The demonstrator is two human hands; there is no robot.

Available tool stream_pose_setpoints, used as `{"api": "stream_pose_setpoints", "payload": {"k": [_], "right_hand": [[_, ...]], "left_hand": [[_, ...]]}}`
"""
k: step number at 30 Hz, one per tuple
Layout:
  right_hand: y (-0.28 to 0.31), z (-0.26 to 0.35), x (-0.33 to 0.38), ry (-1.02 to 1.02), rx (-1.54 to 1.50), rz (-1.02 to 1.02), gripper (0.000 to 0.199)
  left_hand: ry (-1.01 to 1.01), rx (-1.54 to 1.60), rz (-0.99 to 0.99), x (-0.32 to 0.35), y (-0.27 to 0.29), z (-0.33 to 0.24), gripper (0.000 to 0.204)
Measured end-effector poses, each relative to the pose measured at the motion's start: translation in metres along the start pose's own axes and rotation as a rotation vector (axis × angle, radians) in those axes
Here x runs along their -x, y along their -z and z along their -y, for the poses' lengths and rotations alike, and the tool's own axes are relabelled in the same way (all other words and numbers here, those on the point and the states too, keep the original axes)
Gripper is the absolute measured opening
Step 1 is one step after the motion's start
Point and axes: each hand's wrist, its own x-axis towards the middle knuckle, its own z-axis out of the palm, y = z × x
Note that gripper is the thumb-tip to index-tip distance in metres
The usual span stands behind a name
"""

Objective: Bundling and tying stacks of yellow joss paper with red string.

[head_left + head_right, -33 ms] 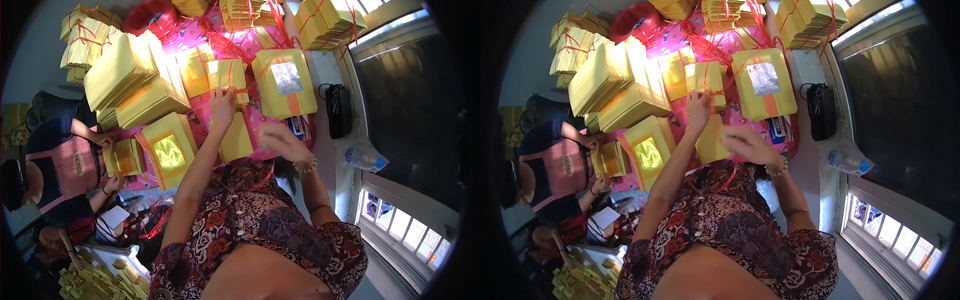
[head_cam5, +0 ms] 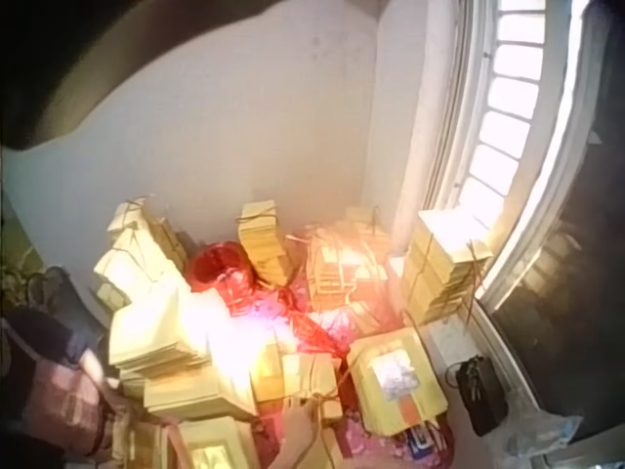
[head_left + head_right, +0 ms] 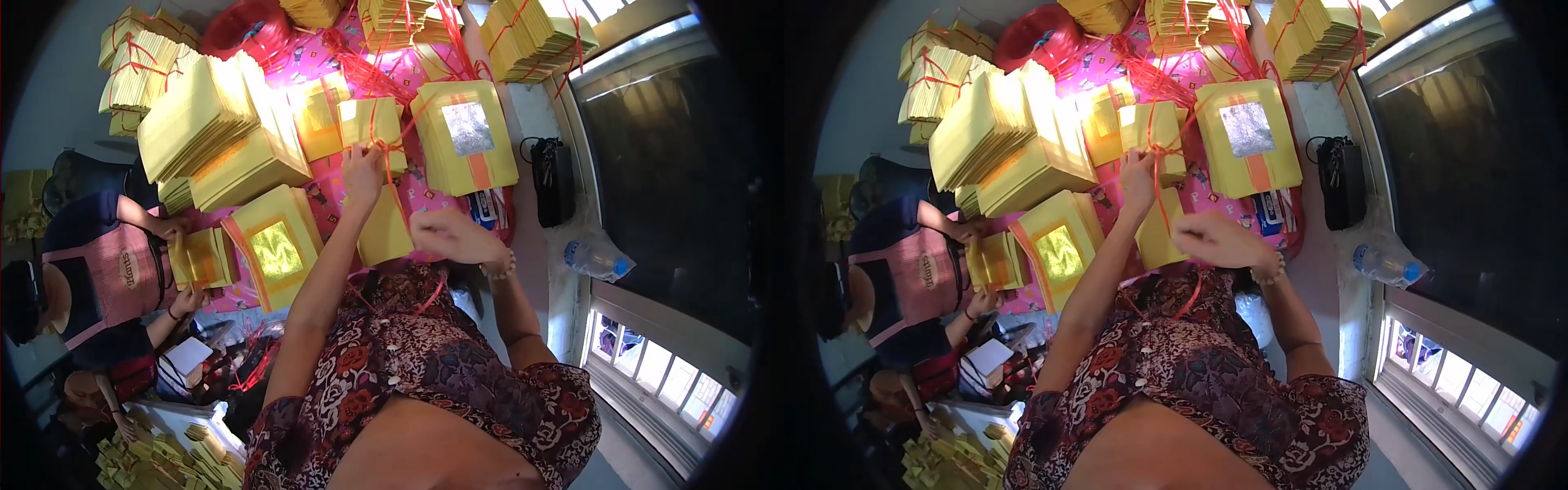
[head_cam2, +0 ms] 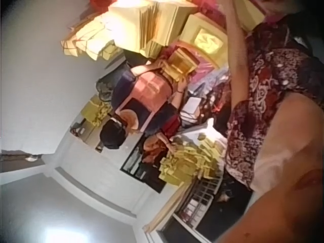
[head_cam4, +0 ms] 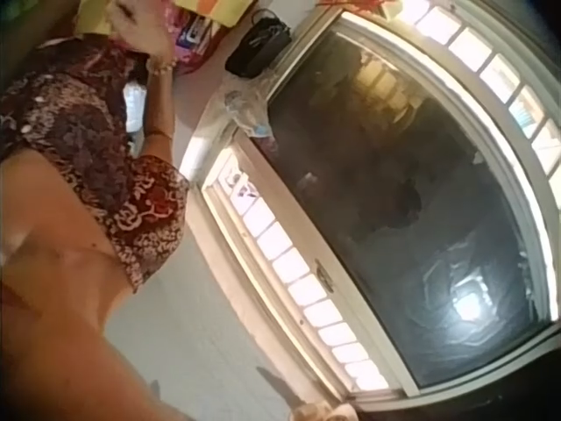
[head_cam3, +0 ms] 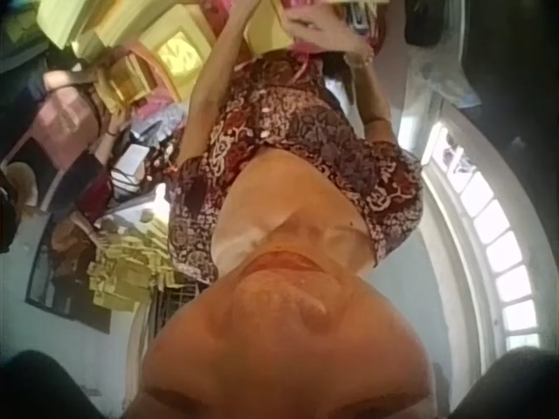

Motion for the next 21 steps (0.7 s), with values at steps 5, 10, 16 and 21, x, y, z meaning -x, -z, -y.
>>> {"api": "stream_pose_setpoints", "payload": {"k": [5, 10, 16, 21], "right_hand": [[0.006, -0.074, -0.040, -0.216, 0.912, -0.310, 0.029], [0.044, -0.111, -0.115, -0.065, 0.506, -0.766, 0.037], [0.073, -0.069, -0.154, -0.114, -0.477, -0.540, 0.031], [0.080, 0.021, -0.159, 0.536, -0.389, -0.886, 0.032]], "left_hand": [[0.094, 0.176, -0.035, -0.006, 0.002, 0.010, 0.012], [0.137, 0.202, -0.001, -0.013, 0.008, -0.001, 0.013], [0.183, 0.265, 0.030, -0.016, 0.006, 0.003, 0.012], [0.190, 0.200, 0.082, -0.017, 0.003, 0.010, 0.012]]}}
